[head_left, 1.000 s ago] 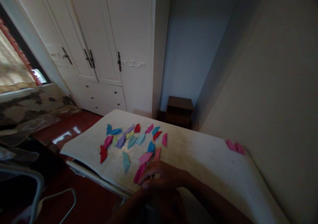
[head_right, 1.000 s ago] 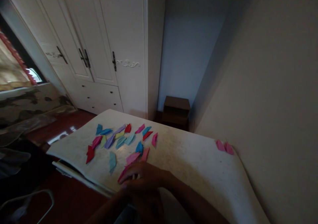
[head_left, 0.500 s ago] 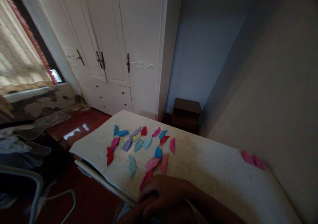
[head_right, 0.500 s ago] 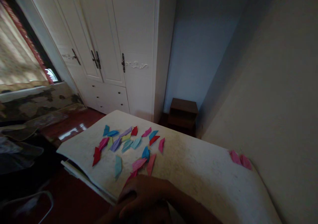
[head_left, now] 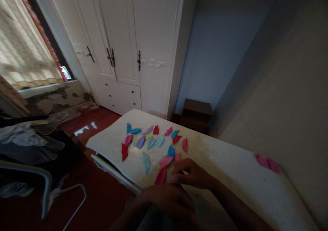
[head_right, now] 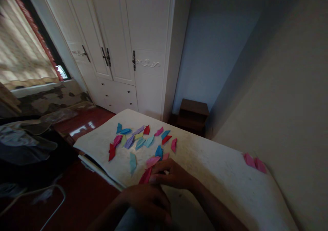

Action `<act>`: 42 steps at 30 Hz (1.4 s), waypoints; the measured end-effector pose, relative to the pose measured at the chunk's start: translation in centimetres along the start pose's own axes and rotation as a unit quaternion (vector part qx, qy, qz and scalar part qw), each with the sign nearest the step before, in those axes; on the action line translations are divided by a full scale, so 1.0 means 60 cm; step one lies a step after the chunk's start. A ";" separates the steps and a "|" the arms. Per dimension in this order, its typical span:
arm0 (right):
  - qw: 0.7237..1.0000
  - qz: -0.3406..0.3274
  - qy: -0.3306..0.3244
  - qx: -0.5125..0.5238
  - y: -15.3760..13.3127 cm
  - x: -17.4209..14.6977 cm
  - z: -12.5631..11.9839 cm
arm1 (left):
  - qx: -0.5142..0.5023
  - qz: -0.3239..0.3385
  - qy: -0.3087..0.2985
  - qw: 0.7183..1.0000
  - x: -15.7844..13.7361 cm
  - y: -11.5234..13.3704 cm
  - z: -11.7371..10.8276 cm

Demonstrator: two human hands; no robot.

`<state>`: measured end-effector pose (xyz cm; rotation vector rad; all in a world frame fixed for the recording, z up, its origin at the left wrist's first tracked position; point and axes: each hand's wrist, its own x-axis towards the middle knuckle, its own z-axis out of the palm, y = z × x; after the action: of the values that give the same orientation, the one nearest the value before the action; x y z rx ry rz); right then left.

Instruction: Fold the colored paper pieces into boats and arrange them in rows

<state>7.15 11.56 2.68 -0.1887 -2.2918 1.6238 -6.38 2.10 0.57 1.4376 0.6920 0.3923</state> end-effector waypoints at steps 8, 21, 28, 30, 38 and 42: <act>0.981 0.156 0.103 -0.043 0.037 -0.079 -0.028 | -0.020 -0.010 0.395 0.918 -0.139 -0.038 -0.056; 0.853 0.272 0.398 -0.198 0.080 -0.244 -0.002 | 0.374 -0.162 0.601 0.687 -0.188 -0.099 -0.200; 0.845 0.251 0.407 -0.240 0.082 -0.249 0.024 | 0.431 -0.258 0.530 0.683 -0.149 -0.075 -0.217; 0.845 0.245 0.409 -0.243 0.081 -0.245 0.025 | 0.430 -0.262 0.525 0.686 -0.143 -0.071 -0.217; 0.844 0.252 0.408 -0.239 0.076 -0.242 0.028 | 0.394 -0.219 0.622 0.641 -0.145 -0.049 -0.187; 0.851 0.248 0.394 -0.242 0.076 -0.239 0.028 | 0.383 -0.127 0.683 0.609 -0.151 -0.034 -0.164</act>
<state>19.70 7.43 -4.77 -1.3803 -1.9702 0.8099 -19.84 3.63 0.44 1.5655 2.5481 1.0811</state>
